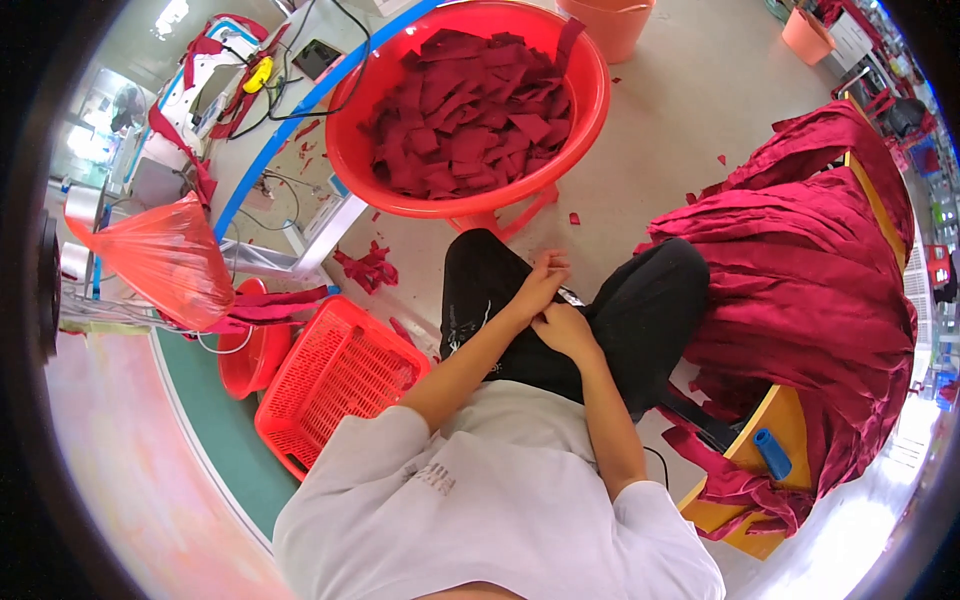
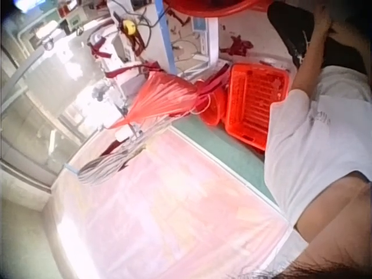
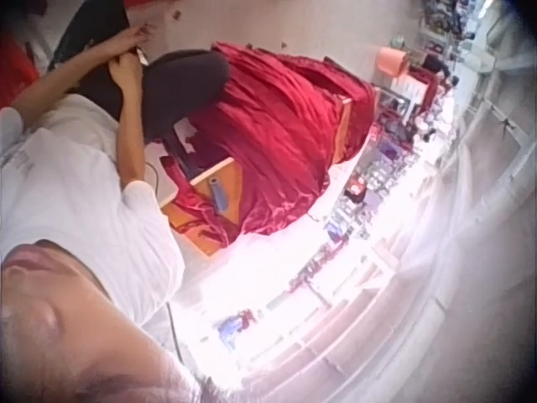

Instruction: Sorting and folding long strips of red fabric in a garment factory setting.

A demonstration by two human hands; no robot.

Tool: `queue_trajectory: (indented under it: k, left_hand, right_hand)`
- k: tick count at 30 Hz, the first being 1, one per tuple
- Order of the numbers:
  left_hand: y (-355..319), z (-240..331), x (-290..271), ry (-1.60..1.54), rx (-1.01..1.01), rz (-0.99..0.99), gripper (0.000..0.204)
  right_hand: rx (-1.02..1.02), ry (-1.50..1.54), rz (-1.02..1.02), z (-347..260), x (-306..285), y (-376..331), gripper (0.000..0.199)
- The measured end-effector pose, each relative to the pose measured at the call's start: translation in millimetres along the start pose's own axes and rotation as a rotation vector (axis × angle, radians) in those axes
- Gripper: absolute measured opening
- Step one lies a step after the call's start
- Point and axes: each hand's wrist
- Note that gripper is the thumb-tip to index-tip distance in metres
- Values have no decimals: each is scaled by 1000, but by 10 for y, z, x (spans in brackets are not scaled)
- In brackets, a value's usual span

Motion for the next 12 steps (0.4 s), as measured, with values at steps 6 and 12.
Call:
queue_trajectory:
  k: [6, 12]
  left_hand:
    - [-1139, 1842, -10, -332, 210, -423, 36]
    - [-1517, 2246, -17, -635, 621, -1011, 46]
  right_hand:
    - [-1262, 1155, -823, -1603, -1143, -673, 21]
    - [-1829, 813, -1400, -2198, -1324, -891, 35]
Point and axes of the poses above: each hand's wrist, its own y-axis towards the middle knuckle, its own x-axis out of the palm, z = x × y, and after that the axes turned 5 degrees about -z, right-handed
